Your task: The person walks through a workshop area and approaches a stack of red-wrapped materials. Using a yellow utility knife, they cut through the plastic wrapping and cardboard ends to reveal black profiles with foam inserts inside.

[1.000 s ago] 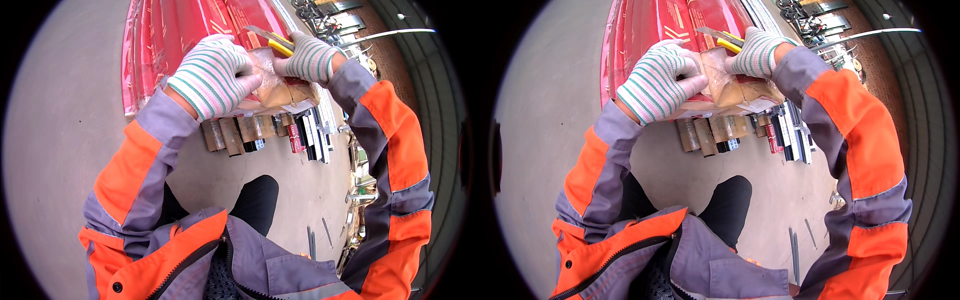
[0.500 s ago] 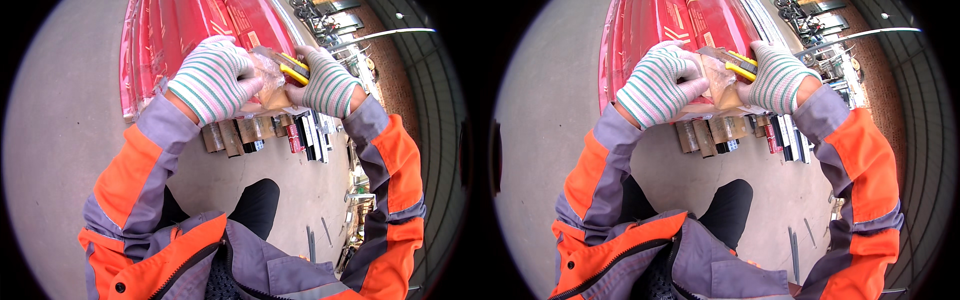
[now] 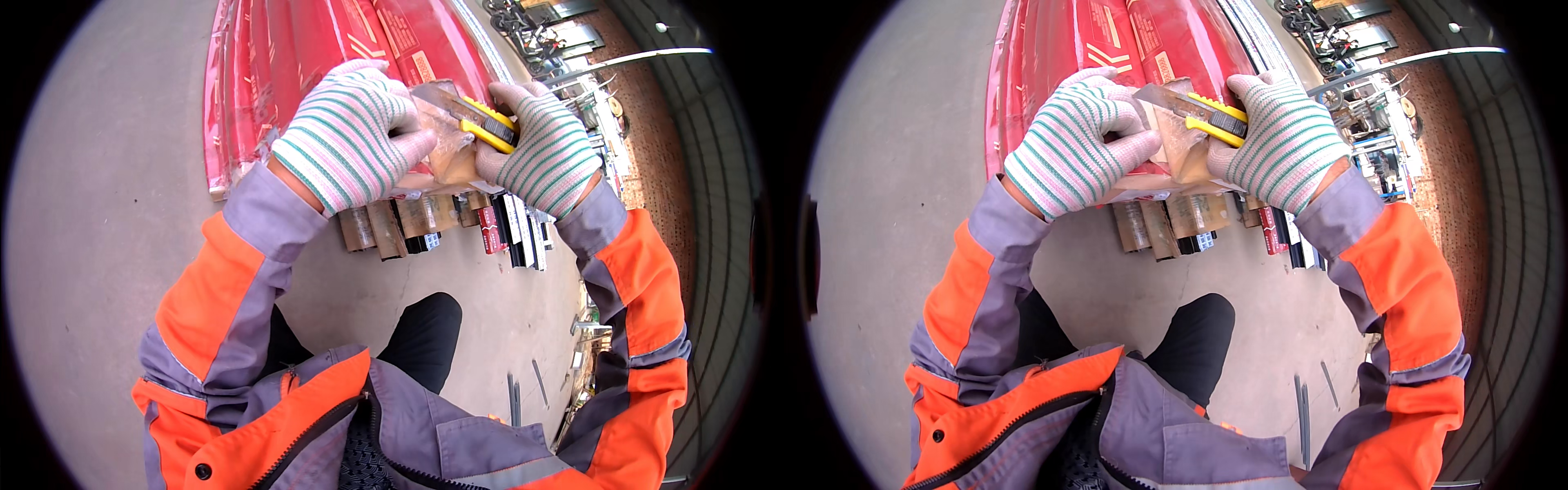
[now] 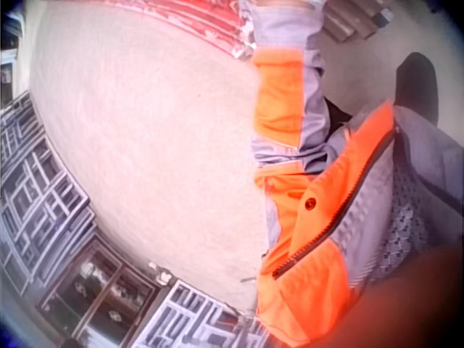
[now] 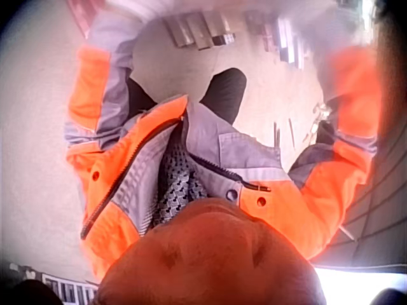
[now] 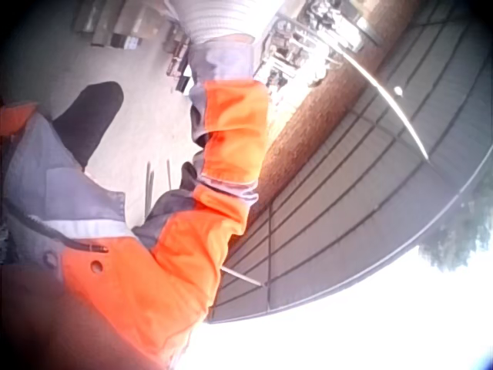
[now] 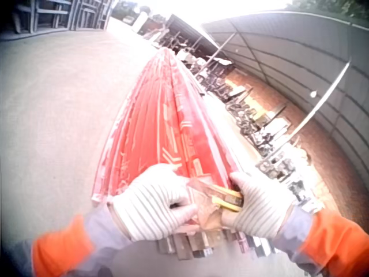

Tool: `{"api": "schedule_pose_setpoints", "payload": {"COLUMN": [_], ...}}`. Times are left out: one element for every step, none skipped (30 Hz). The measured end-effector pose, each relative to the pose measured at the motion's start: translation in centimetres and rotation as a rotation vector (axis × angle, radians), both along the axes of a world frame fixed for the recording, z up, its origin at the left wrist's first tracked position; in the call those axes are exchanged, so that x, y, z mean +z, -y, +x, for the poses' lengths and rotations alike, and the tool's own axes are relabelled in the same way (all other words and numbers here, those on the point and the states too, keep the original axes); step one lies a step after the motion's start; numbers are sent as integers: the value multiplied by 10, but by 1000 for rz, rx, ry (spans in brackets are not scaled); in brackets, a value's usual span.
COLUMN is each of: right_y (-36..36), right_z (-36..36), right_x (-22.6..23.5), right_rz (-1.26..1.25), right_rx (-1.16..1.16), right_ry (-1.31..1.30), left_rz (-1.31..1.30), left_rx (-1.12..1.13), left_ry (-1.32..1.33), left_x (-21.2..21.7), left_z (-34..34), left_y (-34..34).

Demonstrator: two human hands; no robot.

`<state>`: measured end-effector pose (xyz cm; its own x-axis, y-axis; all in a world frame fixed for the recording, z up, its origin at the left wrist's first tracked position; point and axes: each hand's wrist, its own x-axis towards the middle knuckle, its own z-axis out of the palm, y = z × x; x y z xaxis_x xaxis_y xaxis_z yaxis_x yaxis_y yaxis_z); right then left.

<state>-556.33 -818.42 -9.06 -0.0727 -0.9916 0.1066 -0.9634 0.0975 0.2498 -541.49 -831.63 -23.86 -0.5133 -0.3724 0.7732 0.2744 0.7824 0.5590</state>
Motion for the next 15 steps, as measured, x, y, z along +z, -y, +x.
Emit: {"api": "schedule_pose_setpoints", "payload": {"right_y": [-4,-4,-4,-4,-3,-4,-15,-27,-32,-35,-36,-35,-35,-31,-27], "right_z": [-6,-5,-2,0,-8,-23,-26,-26,-28,-26,-20,-14,-8,-10,-10], "right_x": [-4,-4,-1,2,13,16,8,1,0,-1,-6,-10,-10,-13,-16], "right_rz": [-68,-100,-132,-163,-214,-198,-202,-203,-204,-213,-226,-242,-155,-148,-152], "right_rx": [143,22,-99,-221,-242,-218,-193,-171,-244,-199,-153,-106,-130,-24,-44], "right_ry": [-64,-13,39,91,172,142,183,221,419,454,500,545,430,349,324], "left_rz": [9,16,13,9,6,2,-3,-4,-17,-13,-14,-17,-2,3,8], "left_rx": [-2,-5,-11,-17,-29,-30,-31,-35,-39,-35,-29,-24,-37,-39,-41], "left_ry": [2,6,31,56,74,62,51,38,18,25,41,59,60,58,57], "left_x": [0,0,2,3,4,3,3,3,4,5,4,4,2,3,4], "left_z": [0,2,3,5,5,5,6,5,5,4,3,3,2,2,2], "left_y": [-1,-2,-1,0,-1,-1,-1,-3,-2,-3,-2,-2,-1,-1,-2]}}
